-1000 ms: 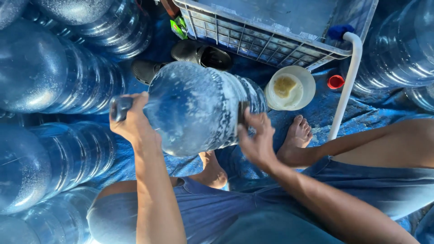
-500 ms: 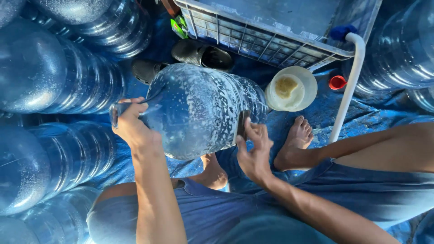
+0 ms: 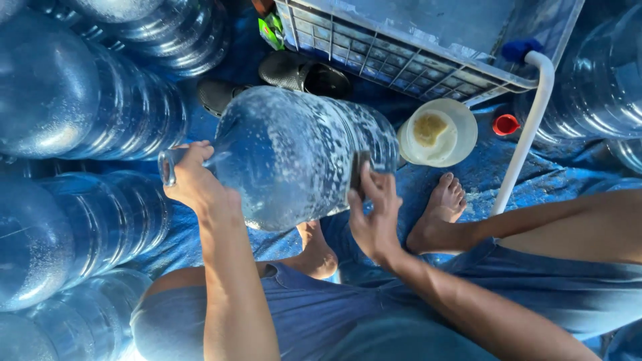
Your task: Scrubbing the exterior of large plastic water jugs with a cleaning pad to remove dirt or labels.
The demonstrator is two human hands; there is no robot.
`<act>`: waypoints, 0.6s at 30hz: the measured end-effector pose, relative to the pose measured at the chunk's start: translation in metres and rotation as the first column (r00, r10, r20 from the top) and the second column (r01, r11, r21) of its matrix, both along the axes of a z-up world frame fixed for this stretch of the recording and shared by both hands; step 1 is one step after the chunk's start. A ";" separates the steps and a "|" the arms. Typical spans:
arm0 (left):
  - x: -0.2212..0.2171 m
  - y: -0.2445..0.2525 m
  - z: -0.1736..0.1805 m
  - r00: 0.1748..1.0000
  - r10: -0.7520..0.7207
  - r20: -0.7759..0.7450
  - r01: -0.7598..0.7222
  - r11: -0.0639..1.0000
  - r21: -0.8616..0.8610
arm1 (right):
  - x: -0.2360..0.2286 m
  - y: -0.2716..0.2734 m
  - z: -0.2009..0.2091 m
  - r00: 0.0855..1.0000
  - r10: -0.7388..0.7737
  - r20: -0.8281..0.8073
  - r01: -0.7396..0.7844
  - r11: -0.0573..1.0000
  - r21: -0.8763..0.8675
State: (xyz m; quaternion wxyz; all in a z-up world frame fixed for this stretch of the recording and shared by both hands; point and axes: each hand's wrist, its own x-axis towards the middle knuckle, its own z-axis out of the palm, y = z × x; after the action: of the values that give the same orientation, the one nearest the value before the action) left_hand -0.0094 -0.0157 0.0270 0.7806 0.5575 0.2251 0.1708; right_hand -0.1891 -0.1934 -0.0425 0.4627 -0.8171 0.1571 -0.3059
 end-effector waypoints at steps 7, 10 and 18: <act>-0.007 -0.014 0.004 0.989 -0.138 0.054 0.132 0.987 0.094 | 0.058 -0.077 -0.011 0.908 0.064 -0.413 -0.075 0.997 -0.009; -0.002 -0.007 0.000 0.989 -0.131 0.066 0.124 0.987 0.101 | 0.055 -0.076 -0.004 0.960 0.202 -0.194 -0.204 0.979 0.011; 0.003 0.004 -0.002 0.992 -0.123 0.011 0.123 0.991 0.049 | 0.009 -0.081 -0.034 0.964 0.246 -0.098 -0.252 0.966 -0.056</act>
State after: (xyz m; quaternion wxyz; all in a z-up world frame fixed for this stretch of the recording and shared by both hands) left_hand -0.0069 -0.0112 0.0252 0.7776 0.5878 0.1806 0.1316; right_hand -0.1806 -0.2745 -0.0760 0.4618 -0.8586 0.0633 -0.2133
